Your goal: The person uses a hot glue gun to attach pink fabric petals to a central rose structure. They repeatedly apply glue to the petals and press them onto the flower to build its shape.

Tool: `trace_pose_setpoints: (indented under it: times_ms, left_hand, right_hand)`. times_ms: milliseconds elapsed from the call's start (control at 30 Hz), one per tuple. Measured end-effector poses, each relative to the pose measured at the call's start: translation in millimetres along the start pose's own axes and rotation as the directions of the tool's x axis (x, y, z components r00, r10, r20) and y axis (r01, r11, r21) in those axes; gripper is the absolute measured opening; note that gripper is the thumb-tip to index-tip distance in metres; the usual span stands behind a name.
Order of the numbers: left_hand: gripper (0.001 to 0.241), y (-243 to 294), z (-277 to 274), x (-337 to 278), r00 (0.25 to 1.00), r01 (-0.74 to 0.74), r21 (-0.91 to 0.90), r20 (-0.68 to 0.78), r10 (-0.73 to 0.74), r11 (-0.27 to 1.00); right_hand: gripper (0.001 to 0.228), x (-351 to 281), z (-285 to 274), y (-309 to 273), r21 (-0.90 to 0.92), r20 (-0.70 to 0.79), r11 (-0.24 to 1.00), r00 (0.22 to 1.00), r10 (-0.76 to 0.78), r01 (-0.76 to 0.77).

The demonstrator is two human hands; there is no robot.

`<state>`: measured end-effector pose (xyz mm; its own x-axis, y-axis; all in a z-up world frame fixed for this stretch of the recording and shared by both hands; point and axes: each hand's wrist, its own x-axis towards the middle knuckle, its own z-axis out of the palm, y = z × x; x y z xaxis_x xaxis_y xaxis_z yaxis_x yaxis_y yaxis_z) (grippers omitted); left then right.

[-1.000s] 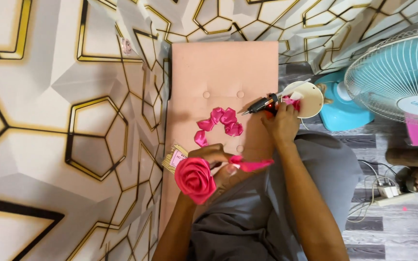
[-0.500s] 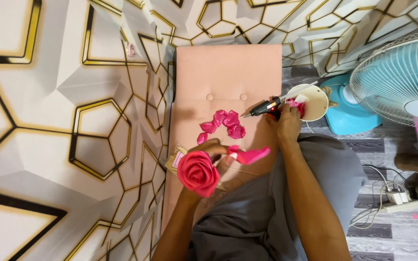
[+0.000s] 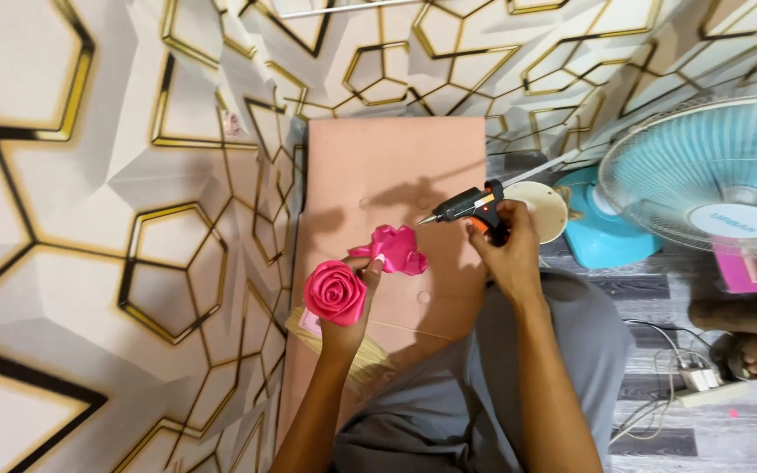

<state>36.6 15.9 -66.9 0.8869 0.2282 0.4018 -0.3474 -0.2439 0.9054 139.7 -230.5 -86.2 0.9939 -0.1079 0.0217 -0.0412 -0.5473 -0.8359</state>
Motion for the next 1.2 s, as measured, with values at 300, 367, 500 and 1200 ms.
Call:
trace_pose_setpoints:
  times_ms: [300, 367, 500, 1200]
  left_hand:
    - [0.01, 8.0, 28.8, 2.3, 1.0, 0.006, -0.012, -0.018, -0.006, 1.0]
    - [0.01, 10.5, 31.4, 3.5, 1.0, 0.006, -0.003, -0.028, -0.007, 1.0]
    - [0.01, 15.7, 34.8, 1.3, 0.999, 0.012, 0.017, -0.04, -0.011, 1.0]
    - [0.01, 31.3, 45.0, -0.4, 0.998, 0.046, 0.047, -0.047, -0.044, 0.998]
  right_hand:
    - [0.035, -40.7, -23.5, -29.5, 0.131, -0.085, 0.968, 0.976, -0.202, 0.212]
    - [0.035, -42.8, -21.7, -34.7, 0.13, -0.109, 0.958, 0.964, -0.241, 0.255]
    - [0.047, -47.0, -17.3, -33.9, 0.07, -0.187, 0.942, 0.932, -0.31, 0.327]
    - [0.049, -46.1, -14.4, -21.6, 0.114, -0.235, 0.916, 0.907, -0.351, 0.384]
